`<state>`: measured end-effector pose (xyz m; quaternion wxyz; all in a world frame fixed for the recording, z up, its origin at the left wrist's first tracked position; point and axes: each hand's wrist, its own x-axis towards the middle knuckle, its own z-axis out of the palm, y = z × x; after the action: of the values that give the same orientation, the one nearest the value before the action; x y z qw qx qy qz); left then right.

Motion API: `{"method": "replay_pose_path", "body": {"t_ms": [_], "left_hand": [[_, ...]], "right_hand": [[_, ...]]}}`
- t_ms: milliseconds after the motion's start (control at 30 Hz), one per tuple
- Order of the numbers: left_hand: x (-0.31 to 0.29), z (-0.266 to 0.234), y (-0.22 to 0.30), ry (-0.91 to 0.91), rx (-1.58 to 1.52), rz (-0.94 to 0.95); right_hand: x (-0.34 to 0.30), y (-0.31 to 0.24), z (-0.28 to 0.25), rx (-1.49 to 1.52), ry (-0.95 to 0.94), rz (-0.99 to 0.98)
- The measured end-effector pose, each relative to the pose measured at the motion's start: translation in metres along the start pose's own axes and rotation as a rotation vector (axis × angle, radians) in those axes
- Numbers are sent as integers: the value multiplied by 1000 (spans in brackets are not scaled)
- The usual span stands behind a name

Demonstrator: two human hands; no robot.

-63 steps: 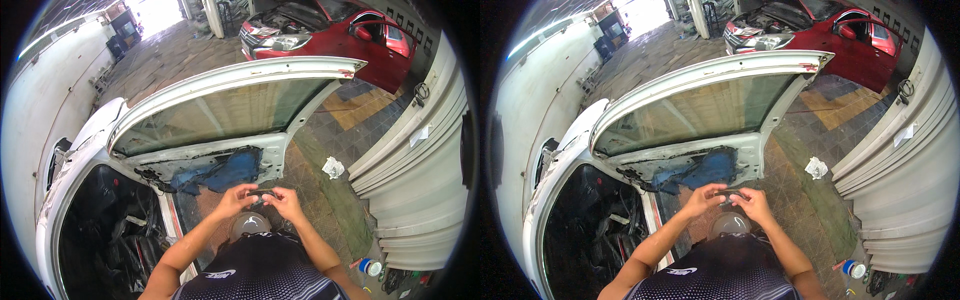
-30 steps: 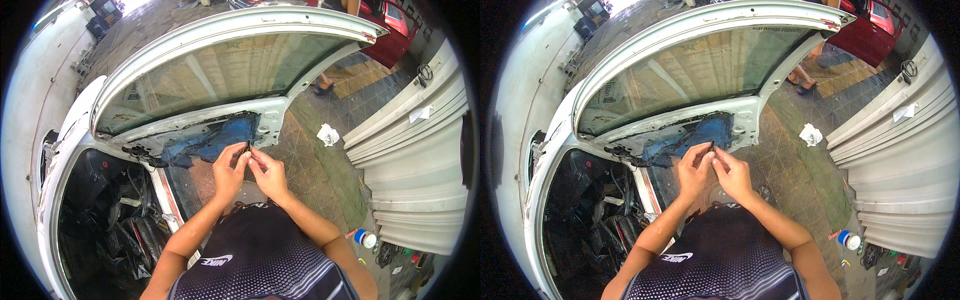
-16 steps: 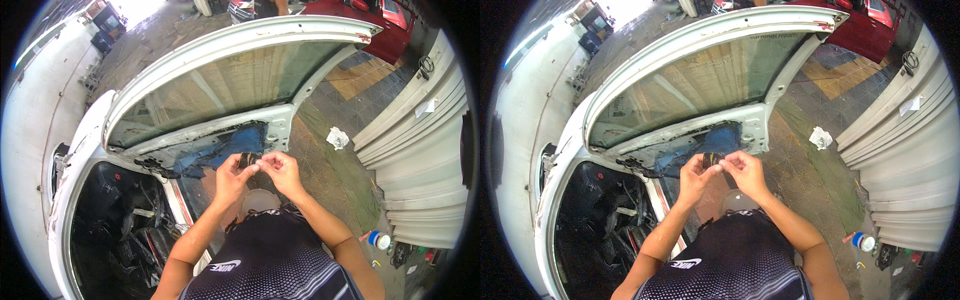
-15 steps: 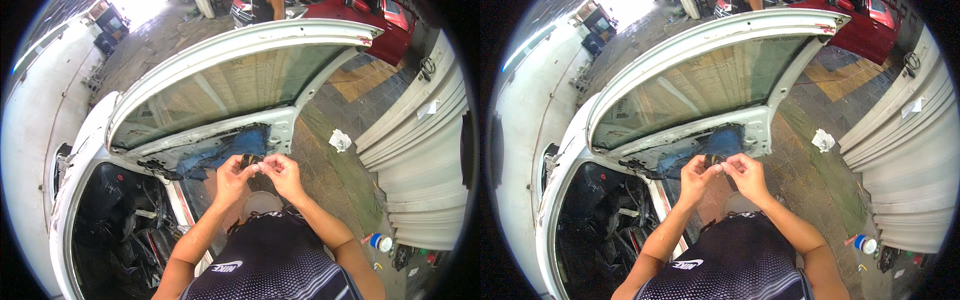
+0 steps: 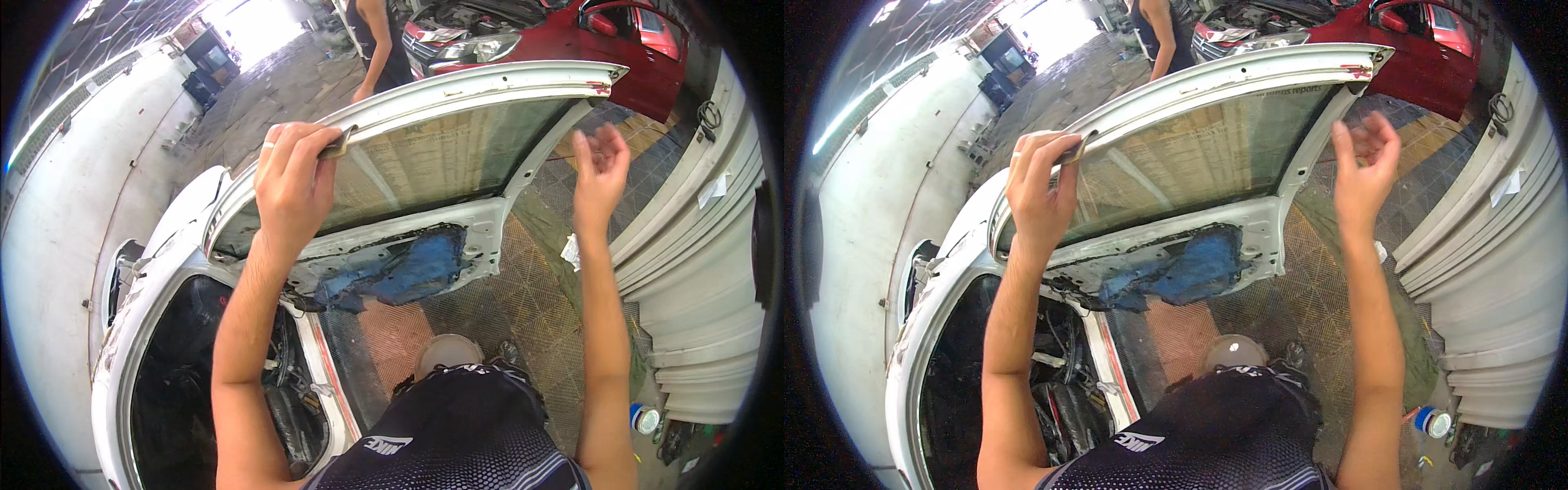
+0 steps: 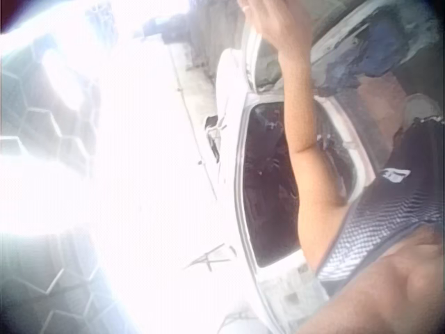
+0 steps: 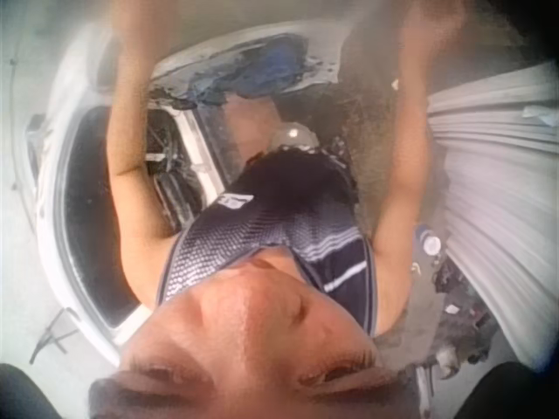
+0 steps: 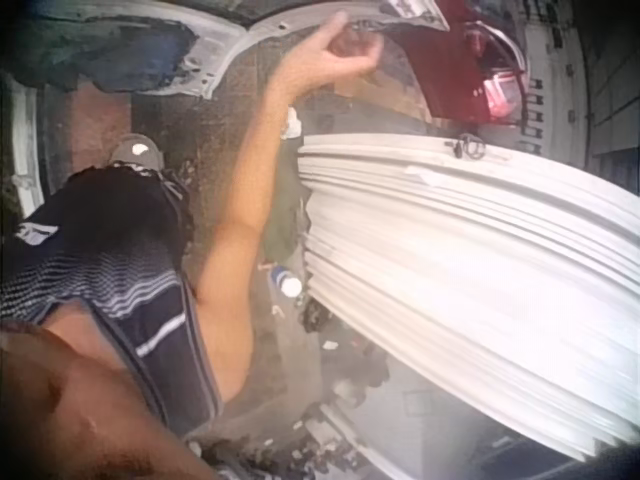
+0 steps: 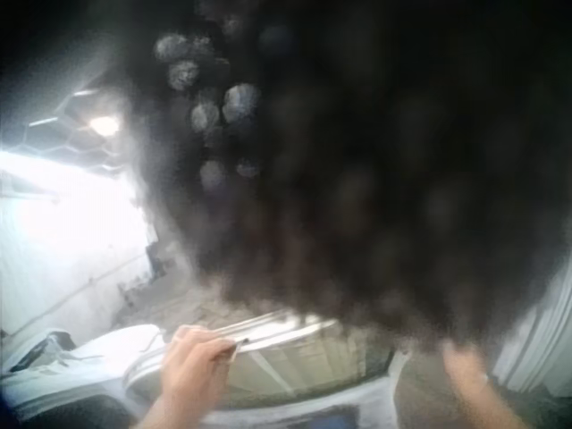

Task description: The person cleans the interior of a white car door using a cloth and water from a bucket. They repeatedly dip the cloth, wipe the door frame and inner panel, and rinse the cloth. The door remains open throughout the process.

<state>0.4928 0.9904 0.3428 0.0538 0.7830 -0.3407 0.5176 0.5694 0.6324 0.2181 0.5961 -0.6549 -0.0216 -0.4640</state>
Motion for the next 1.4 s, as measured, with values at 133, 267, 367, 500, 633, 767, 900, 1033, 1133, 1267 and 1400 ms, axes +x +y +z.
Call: {"method": "replay_pose_path", "body": {"t_ms": [133,267,367,500,633,767,900,1033,1133,1267,1400], "left_hand": [[8,6,-6,-86,-1,80],[1,8,-4,-98,33,52],[1,13,1,-96,59,25],[-4,2,5,-100,-5,-150],[-8,2,41,-222,-348,-486],[-8,-1,63,-301,-635,-680],[-11,-2,58,-344,-693,-655],[-7,-2,58,-355,-493,-473],[-6,0,33,-90,-24,-82],[1,7,1,-109,133,96],[0,17,-3,-108,136,140]], "right_hand": [[40,40,2,-62,-89,-9],[40,39,5,21,-285,102],[45,57,2,-70,-229,11],[-13,-5,8,-136,80,-89],[-86,-70,27,364,-496,98],[-117,-103,77,807,-697,389],[-116,-107,78,806,-667,256],[-109,-105,75,693,-663,153],[-93,-101,68,430,-514,-18],[-56,-47,38,165,-31,83],[-19,39,18,-102,211,68]]}}
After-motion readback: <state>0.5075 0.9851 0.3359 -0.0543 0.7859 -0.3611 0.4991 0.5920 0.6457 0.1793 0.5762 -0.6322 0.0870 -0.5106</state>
